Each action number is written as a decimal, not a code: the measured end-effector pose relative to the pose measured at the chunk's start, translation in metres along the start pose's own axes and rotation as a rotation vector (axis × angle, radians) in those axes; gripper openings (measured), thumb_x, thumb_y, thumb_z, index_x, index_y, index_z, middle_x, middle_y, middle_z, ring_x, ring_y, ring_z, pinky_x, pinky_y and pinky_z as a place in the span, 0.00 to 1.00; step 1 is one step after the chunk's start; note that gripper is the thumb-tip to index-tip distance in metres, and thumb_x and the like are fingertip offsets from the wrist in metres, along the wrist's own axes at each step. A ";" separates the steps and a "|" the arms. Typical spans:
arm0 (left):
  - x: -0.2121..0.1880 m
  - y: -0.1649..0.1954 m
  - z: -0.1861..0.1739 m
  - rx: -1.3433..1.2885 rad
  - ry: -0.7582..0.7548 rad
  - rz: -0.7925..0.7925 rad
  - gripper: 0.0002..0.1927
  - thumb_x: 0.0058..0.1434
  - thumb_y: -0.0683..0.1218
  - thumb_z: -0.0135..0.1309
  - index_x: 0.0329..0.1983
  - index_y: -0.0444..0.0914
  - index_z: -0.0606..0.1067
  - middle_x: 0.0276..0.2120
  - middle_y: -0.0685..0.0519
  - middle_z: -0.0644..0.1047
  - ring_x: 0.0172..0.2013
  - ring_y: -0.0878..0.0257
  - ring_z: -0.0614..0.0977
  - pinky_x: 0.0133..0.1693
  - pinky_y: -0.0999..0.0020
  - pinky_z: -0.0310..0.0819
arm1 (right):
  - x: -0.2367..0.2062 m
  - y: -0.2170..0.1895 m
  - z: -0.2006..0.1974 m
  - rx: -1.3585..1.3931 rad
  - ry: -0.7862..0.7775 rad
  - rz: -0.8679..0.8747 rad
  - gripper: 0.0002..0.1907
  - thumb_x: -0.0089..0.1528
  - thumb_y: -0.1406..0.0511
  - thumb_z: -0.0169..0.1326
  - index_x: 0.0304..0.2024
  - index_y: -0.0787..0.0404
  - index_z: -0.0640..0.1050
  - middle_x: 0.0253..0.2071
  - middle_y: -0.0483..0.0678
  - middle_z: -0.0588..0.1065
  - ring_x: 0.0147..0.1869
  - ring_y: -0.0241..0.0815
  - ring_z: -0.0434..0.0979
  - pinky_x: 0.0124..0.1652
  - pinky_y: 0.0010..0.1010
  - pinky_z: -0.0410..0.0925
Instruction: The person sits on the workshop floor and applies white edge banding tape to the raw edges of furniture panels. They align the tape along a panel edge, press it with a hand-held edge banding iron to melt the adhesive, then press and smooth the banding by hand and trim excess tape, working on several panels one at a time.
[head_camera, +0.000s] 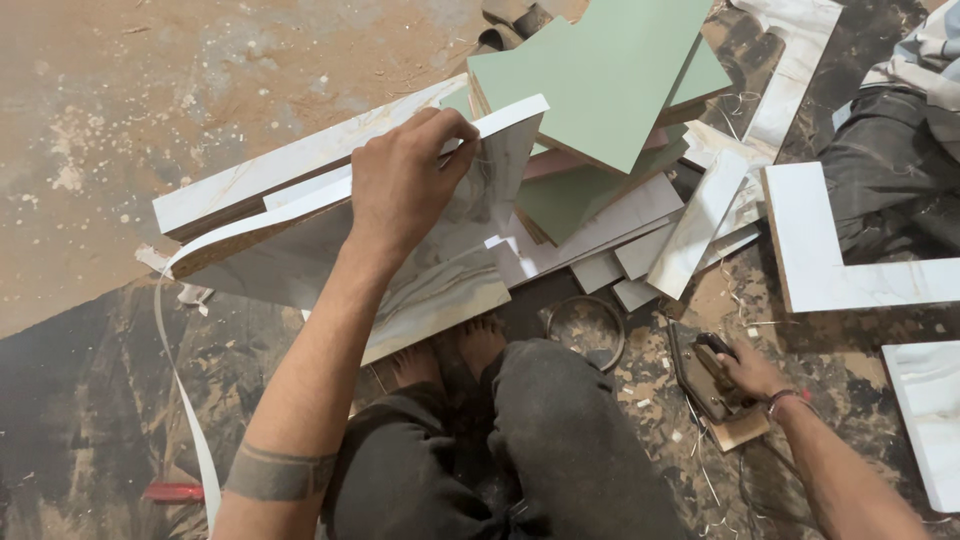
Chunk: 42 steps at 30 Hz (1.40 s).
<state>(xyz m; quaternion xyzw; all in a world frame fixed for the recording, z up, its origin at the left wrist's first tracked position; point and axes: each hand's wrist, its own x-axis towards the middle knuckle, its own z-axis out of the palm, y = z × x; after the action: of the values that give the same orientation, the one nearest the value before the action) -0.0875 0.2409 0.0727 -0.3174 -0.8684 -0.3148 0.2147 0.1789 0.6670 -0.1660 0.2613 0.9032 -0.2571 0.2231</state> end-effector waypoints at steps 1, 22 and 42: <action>0.000 0.000 0.000 0.007 -0.002 0.003 0.04 0.65 0.48 0.61 0.37 0.44 0.79 0.35 0.57 0.82 0.31 0.55 0.84 0.30 0.59 0.73 | -0.003 -0.003 0.003 0.071 0.012 -0.041 0.28 0.62 0.51 0.49 0.56 0.64 0.74 0.42 0.60 0.81 0.44 0.56 0.85 0.46 0.47 0.75; -0.002 -0.012 0.000 -0.051 0.009 0.018 0.07 0.63 0.50 0.61 0.36 0.44 0.78 0.35 0.55 0.81 0.33 0.51 0.83 0.33 0.54 0.74 | -0.047 -0.348 -0.225 0.491 0.220 -0.841 0.10 0.73 0.61 0.50 0.45 0.61 0.76 0.27 0.41 0.71 0.26 0.31 0.68 0.24 0.24 0.61; -0.062 -0.046 -0.073 0.143 0.026 -0.052 0.06 0.63 0.49 0.63 0.36 0.44 0.79 0.33 0.56 0.82 0.36 0.56 0.83 0.34 0.58 0.74 | -0.038 -0.475 -0.183 -0.142 0.283 -0.913 0.20 0.72 0.54 0.43 0.52 0.59 0.79 0.30 0.50 0.77 0.30 0.39 0.76 0.27 0.33 0.66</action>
<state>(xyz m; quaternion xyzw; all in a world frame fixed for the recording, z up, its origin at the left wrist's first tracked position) -0.0632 0.1376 0.0701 -0.2742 -0.8938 -0.2616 0.2399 -0.1195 0.4124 0.1602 -0.1453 0.9624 -0.2285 -0.0205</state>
